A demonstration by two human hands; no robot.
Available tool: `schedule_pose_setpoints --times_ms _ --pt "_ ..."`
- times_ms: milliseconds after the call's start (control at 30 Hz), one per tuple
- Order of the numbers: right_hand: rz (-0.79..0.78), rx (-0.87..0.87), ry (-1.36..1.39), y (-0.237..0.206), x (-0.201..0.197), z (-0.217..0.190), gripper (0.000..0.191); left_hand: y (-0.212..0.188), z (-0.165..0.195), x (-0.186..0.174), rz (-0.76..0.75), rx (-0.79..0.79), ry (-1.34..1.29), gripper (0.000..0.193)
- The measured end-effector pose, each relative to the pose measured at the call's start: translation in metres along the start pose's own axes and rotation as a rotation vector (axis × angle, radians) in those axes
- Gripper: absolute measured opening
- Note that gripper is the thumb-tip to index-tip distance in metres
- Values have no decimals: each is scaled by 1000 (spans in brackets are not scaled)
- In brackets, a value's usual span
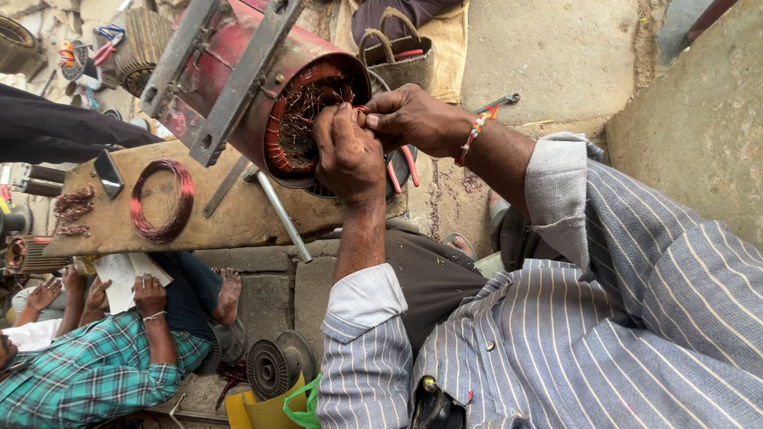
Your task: The person uses a screwdriver and pliers to remove copper wire from a motor stator. They pull out loose strands by hand and place them on the floor, then continue cutting and extracting more wire from the stator slots.
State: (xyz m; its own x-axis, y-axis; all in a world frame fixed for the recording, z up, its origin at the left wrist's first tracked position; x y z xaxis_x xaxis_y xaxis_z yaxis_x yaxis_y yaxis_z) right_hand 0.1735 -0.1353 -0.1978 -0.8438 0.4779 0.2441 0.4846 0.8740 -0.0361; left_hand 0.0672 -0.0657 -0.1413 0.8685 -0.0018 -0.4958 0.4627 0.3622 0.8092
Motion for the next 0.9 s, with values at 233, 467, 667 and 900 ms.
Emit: schedule_pose_setpoints --times_ms 233,467,667,900 --pt "83 -185 -448 -19 11 -16 32 3 -13 10 -79 -110 -148 5" --pt "226 -121 -645 -28 3 -21 28 0 -20 7 -87 -155 -258 5" --pt "356 -330 -800 -14 3 -30 28 3 -16 1 -44 -114 -248 7" --pt "298 -182 -503 3 3 -19 38 12 -12 -3 -34 -110 -241 4"
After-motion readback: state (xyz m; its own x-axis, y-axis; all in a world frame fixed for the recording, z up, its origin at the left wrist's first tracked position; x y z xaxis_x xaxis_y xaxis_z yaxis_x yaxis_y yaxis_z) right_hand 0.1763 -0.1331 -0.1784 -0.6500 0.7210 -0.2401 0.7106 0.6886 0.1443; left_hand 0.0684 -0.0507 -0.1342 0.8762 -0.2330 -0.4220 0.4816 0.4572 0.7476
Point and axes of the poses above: each hand's wrist, its own y-axis towards the middle knuckle, its own x-axis out of the palm, z = x × y, the point moved 6 cm from there along y, towards the middle knuckle, and after that the axes turned 4 degrees about -x, right-handed, at the moved point
